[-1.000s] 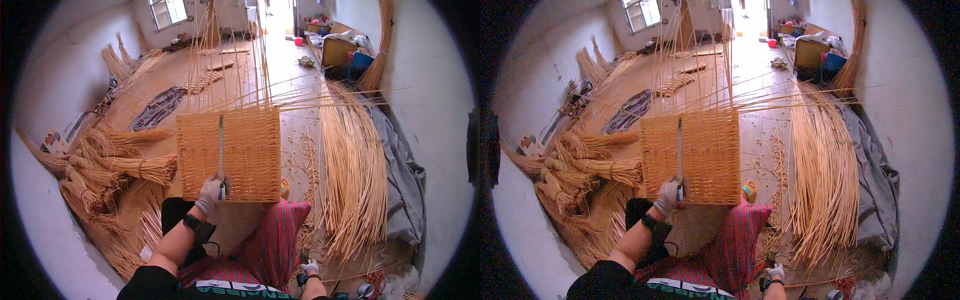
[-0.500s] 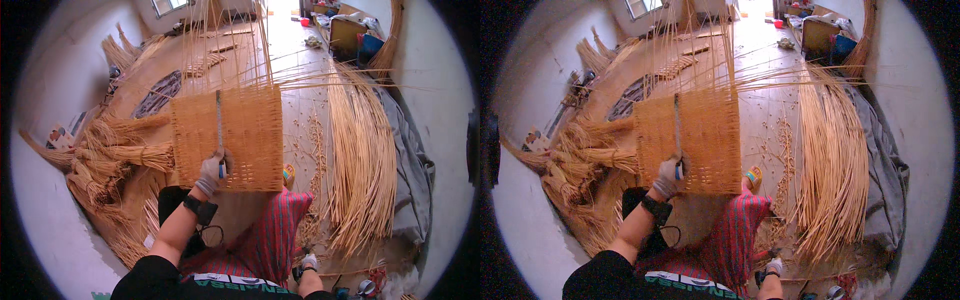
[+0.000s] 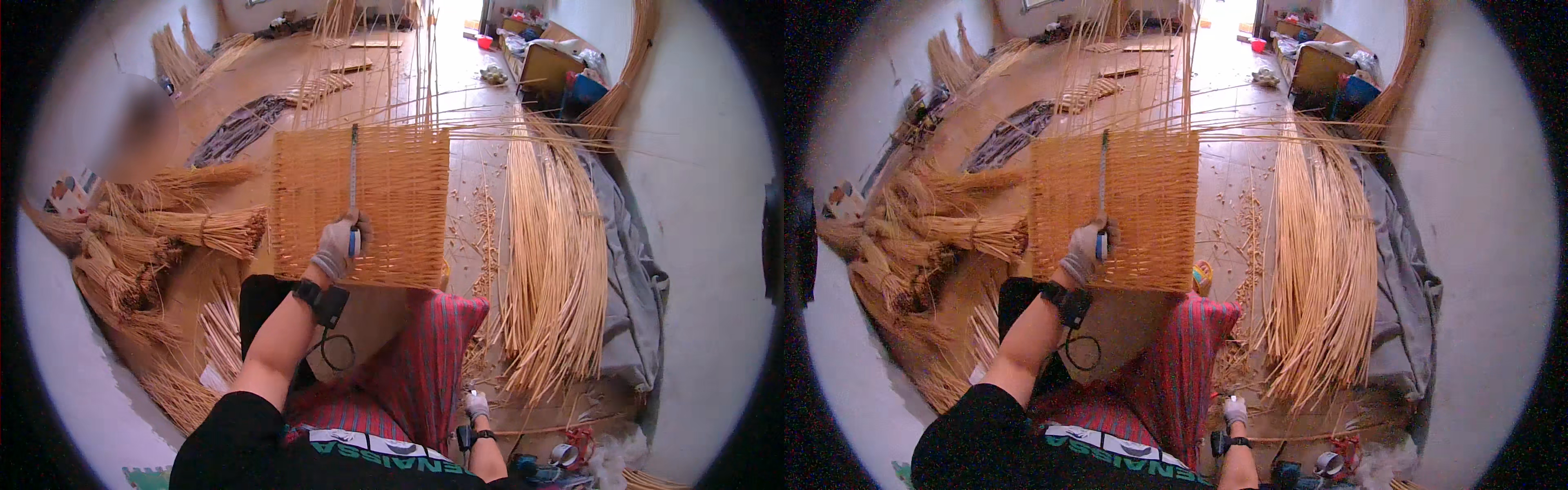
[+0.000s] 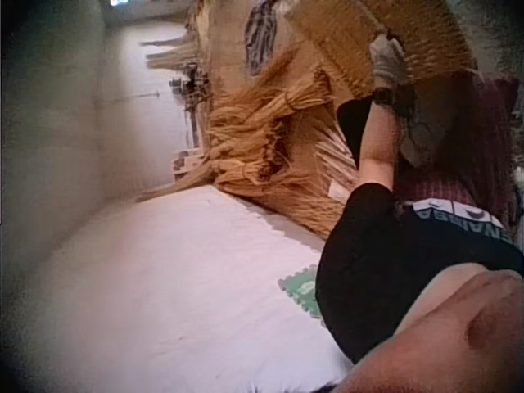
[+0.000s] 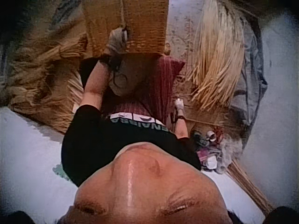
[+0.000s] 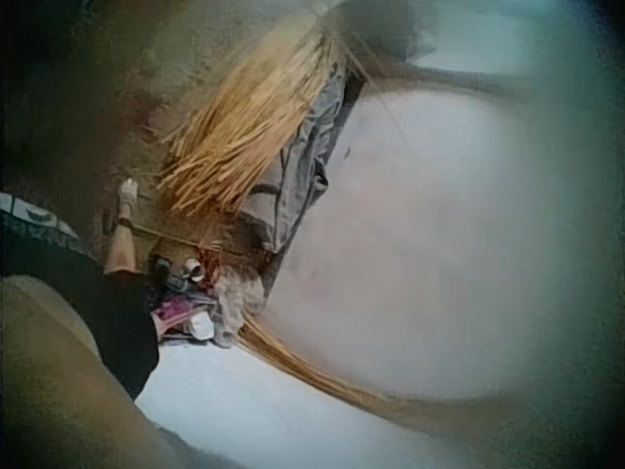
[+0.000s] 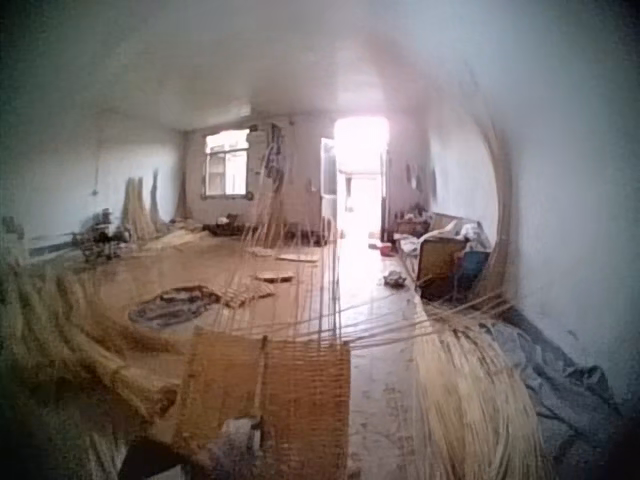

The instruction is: Weave a wicker basket using reeds and measure its dimensions.

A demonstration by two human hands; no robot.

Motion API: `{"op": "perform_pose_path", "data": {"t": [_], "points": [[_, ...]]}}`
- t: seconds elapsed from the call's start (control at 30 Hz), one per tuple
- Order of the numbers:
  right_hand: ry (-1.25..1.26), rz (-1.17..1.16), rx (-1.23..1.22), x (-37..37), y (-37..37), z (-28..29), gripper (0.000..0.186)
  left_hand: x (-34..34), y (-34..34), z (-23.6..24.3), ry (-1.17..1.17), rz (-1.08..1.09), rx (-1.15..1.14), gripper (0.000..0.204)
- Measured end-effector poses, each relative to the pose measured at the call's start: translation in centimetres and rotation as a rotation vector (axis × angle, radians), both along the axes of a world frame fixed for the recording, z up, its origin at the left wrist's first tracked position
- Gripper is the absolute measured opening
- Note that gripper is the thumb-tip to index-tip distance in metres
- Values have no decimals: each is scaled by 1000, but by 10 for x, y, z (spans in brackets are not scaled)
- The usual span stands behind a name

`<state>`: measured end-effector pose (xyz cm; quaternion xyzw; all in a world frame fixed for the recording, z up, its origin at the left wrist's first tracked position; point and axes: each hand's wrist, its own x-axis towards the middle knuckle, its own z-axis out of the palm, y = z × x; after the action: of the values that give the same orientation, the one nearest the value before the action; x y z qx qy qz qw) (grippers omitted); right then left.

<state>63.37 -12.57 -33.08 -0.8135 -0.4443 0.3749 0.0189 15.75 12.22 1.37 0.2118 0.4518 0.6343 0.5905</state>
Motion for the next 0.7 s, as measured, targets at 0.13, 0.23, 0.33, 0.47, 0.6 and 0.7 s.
{"op": "perform_pose_path", "data": {"t": [0.13,0.23,0.33,0.47,0.6,0.7], "points": [[96,-136,268,23,10,41,42,17,-42,-16,186,-110,-49,36],[268,104,568,40,29,77,33,28,-103,-79,46,-131,-167,34],[1242,-529,370,-13,45,238,35,35,-146,-97,28,-127,-177,31],[1152,-85,424,-69,49,325,49,36,-138,-79,59,-227,-164,27],[562,335,655,-122,38,298,78,30,-130,-96,13,-242,-132,26],[317,354,623,-150,18,305,104,32,-133,-89,83,-257,-149,25]]}}
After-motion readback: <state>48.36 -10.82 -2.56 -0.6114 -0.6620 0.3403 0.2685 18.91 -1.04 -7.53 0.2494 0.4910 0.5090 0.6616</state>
